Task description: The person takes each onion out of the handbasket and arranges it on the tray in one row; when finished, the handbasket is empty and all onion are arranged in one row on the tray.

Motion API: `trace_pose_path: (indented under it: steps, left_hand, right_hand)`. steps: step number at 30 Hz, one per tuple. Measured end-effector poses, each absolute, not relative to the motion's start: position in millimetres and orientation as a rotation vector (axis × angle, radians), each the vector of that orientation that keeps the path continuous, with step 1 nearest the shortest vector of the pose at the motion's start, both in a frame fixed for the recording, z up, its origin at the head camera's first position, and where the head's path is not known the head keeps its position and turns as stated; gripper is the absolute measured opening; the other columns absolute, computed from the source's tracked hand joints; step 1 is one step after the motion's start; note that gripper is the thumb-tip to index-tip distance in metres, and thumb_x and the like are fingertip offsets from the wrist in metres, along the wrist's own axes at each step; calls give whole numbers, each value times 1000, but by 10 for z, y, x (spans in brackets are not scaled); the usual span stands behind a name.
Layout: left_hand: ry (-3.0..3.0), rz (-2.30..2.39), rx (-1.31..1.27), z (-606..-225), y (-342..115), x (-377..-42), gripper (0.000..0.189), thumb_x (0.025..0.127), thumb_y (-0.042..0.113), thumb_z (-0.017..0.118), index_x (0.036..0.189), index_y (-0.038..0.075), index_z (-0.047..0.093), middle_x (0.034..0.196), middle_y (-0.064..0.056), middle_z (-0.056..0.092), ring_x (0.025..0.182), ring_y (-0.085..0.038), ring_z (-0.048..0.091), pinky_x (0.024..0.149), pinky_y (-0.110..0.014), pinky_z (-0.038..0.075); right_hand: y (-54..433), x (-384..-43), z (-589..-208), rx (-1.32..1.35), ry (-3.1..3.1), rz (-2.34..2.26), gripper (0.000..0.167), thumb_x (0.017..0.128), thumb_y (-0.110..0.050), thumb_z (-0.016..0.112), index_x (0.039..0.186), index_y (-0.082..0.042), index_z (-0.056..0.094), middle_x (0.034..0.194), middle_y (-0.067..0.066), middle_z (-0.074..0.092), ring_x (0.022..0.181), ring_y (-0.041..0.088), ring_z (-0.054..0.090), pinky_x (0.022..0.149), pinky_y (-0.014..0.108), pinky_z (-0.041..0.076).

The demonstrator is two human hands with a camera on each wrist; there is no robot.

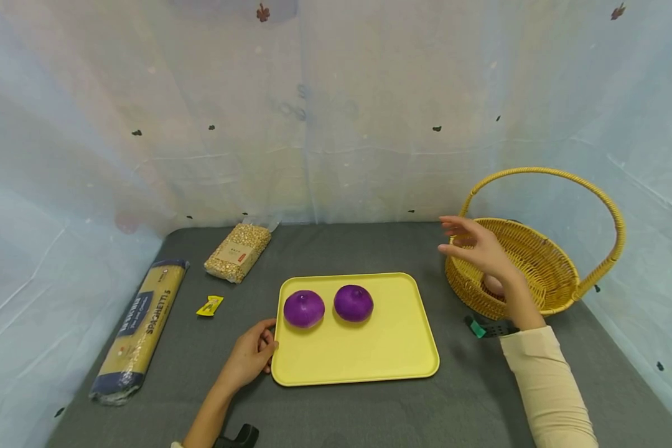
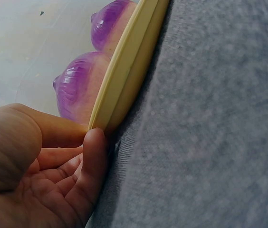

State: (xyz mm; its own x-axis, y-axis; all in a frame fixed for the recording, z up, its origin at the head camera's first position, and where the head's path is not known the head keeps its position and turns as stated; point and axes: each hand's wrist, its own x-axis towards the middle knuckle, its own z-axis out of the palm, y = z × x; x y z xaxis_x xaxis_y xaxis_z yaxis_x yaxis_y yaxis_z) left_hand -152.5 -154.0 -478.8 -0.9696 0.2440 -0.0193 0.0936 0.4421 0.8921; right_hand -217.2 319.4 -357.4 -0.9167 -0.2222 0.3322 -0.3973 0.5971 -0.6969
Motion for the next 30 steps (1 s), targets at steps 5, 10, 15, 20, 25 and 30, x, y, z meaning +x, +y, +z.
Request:
trace_pose_path:
  steps: [5, 10, 15, 20, 25, 30]
  left_hand:
    - [2536, 1561, 301, -4767, -1534, -1521, 41, 87, -3, 59, 126, -5, 49, 77, -7, 51, 46, -15, 50, 40, -27, 47]
    - [2524, 1577, 317, -4760, -1535, -1516, 42, 87, -3, 59, 127, -5, 48, 77, -7, 51, 46, -15, 50, 40, -27, 47]
    - [2531, 1571, 337, -4776, -1547, -1513, 42, 87, -3, 60, 127, -6, 48, 76, -7, 51, 45, -14, 49, 40, -27, 47]
    - [2543, 1568, 331, -4795, -1552, -1516, 42, 86, -4, 60, 126, -7, 48, 76, -7, 50, 45, -14, 49, 39, -27, 47]
    - [2549, 1564, 320, -4805, -1550, -1520, 42, 86, -4, 60, 126, -6, 49, 76, -7, 50, 45, -15, 50, 39, -27, 47]
    - [2549, 1558, 314, -4803, -1546, -1521, 41, 86, -3, 60, 126, -6, 49, 75, -6, 51, 45, -14, 50, 39, -27, 48]
  right_hand:
    - [3161, -2058, -3401, 481, -2621, 1172, 55, 85, -8, 67, 136, -7, 46, 130, 14, 51, 110, 23, 53, 91, 51, 44]
    - [3109, -1929, -3198, 427, -2641, 1175, 52, 86, -8, 66, 134, -3, 47, 129, 16, 51, 106, 6, 51, 93, 54, 43]
    - [3172, -1922, -3169, 389, -2631, 1181, 51, 86, -9, 66, 134, -4, 47, 127, 15, 53, 105, 4, 51, 93, 39, 47]
    - [3226, -1934, -3144, 379, -2616, 1187, 51, 86, -7, 65, 133, -1, 47, 126, 14, 52, 103, 0, 50, 84, 10, 43]
    - [3265, -1940, -3127, 360, -2607, 1184, 51, 87, -9, 66, 134, -2, 47, 124, 9, 52, 102, 0, 50, 86, 14, 44]
    - [3288, -1939, -3125, 342, -2596, 1188, 50, 86, -10, 66, 133, -3, 48, 123, 6, 52, 102, -1, 50, 84, 11, 44]
